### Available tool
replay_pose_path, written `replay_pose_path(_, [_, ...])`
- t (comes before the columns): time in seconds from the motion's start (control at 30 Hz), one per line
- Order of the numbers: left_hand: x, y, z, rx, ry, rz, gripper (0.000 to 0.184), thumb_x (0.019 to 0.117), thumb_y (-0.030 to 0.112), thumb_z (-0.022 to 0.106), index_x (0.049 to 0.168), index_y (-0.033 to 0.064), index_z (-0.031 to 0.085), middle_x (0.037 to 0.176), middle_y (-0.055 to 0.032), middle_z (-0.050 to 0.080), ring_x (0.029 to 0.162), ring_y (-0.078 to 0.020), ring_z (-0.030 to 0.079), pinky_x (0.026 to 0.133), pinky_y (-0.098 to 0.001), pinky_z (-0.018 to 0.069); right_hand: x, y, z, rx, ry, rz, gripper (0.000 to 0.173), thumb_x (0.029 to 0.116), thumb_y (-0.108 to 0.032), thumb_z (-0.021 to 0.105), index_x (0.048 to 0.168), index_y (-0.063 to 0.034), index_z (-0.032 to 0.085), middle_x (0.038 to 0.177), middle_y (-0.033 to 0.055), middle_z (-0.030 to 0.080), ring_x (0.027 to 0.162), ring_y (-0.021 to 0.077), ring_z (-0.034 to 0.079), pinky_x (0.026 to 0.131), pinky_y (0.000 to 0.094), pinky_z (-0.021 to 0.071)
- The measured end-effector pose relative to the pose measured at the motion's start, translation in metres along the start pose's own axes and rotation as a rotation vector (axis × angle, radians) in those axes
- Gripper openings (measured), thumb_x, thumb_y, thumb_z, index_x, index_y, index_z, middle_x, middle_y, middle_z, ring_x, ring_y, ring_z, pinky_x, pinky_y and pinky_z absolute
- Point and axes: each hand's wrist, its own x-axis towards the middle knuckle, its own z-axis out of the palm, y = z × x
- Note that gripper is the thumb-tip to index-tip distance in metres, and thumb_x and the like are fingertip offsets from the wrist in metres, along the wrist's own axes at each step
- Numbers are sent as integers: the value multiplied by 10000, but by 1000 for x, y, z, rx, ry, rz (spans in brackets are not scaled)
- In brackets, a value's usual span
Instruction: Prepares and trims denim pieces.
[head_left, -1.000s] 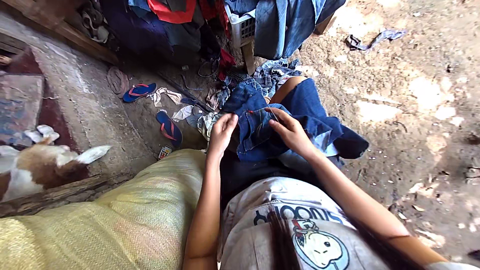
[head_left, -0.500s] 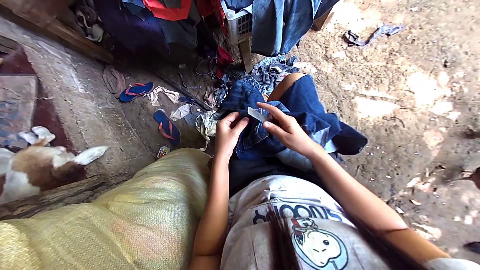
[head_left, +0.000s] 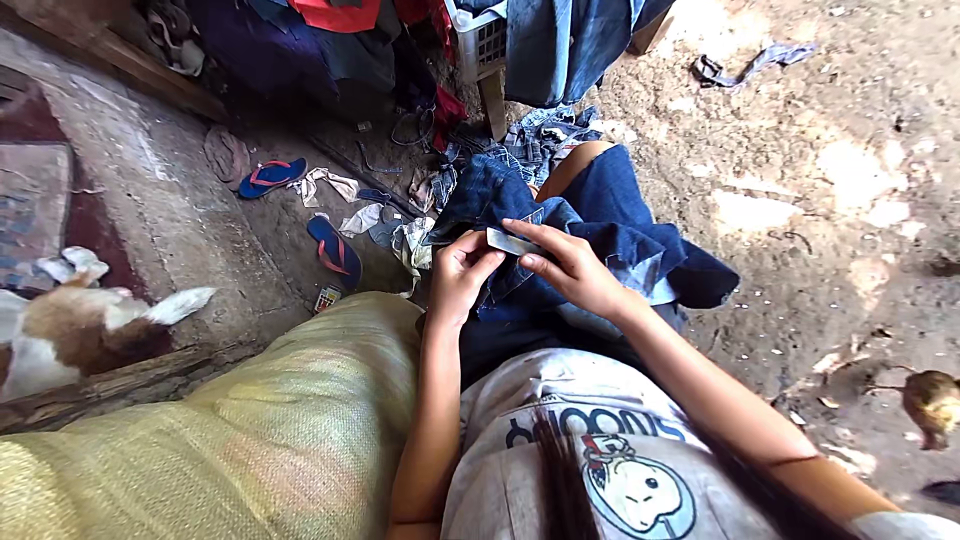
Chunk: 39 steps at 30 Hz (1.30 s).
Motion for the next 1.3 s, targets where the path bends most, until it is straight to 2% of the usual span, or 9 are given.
replay_pose_path(0.1, [0, 0, 1, 48, -18, 14, 166, 899, -58, 612, 1025, 2, 703, 964, 8, 673, 828, -8, 641, 774, -201, 563, -1, 0, 4, -107, 87, -18, 377, 1040, -252, 535, 1356, -95, 667, 889, 83, 620, 674, 165, 589, 560, 346, 498])
replay_pose_path(0.23, [-1, -1, 5, 47, -4, 4, 137, 906, -48, 612, 996, 8, 699, 945, 20, 672, 795, 5, 628, 753, -191, 555, -1, -3, 1, 184, 146, 86, 369, 1068, -174, 481, 1372, -20, 622, 1133, 62, 694, 841, 15, 606, 757, 189, 505])
replay_pose_path(0.33, [-3, 0, 6, 29, 28, -33, 137, 914, -53, 607, 994, 10, 699, 925, 25, 674, 788, 6, 622, 752, -190, 549, 0, -5, -7, 402, 181, 201, 399, 1081, -179, 412, 1441, -84, 555, 1064, -46, 658, 648, -60, 466, 569, 115, 384])
replay_pose_path(0.47, [-6, 1, 9, 34, 88, -51, 157, 920, -45, 628, 1053, 6, 696, 878, 35, 683, 770, 10, 628, 745, -189, 546, -1, -10, -11, 324, 115, 141, 412, 1076, -199, 415, 1461, -95, 522, 763, -46, 510, 570, -11, 437, 518, 148, 380])
replay_pose_path(0.73, [-8, 5, 13, 51, 100, -1, 170, 909, -65, 631, 1048, 5, 699, 931, 23, 703, 831, 2, 655, 789, -206, 566, -5, -19, 2, -50, -3, 67, 458, 1064, -284, 492, 1481, -100, 530, 1174, 122, 687, 871, 210, 682, 707, 429, 566])
replay_pose_path(0.9, [-8, 1, 16, 43, 114, -27, 146, 926, -55, 631, 1048, -2, 692, 906, 19, 703, 810, 1, 652, 774, -201, 559, -7, -17, 10, -170, 128, 44, 375, 1032, -226, 558, 1377, -118, 656, 869, 88, 613, 672, 191, 587, 566, 363, 494])
replay_pose_path(1.1, [-3, 0, 16, 63, 109, -41, 169, 948, -23, 618, 1103, -29, 683, 937, -5, 686, 815, 1, 636, 786, -199, 550, 0, -4, -5, -3, 218, 124, 378, 1073, -167, 482, 1400, -19, 600, 1247, 151, 684, 1027, 173, 679, 907, 354, 544])
replay_pose_path(1.17, [-1, 0, 14, 41, 106, -51, 172, 952, -23, 610, 1104, -15, 689, 938, -3, 690, 811, -7, 636, 781, -207, 552, 3, -3, -22, 84, 253, 191, 400, 1092, -190, 438, 1451, -53, 549, 1221, 68, 679, 828, 30, 596, 723, 205, 489])
replay_pose_path(1.3, [12, -4, 4, 46, 135, -102, 183, 1009, 42, 558, 1155, -9, 657, 1047, -33, 675, 915, -41, 635, 864, -270, 548, 1, -3, -33, 373, 217, 336, 419, 1107, -232, 351, 1491, -167, 507, 708, -20, 481, 460, 24, 334, 396, 167, 269])
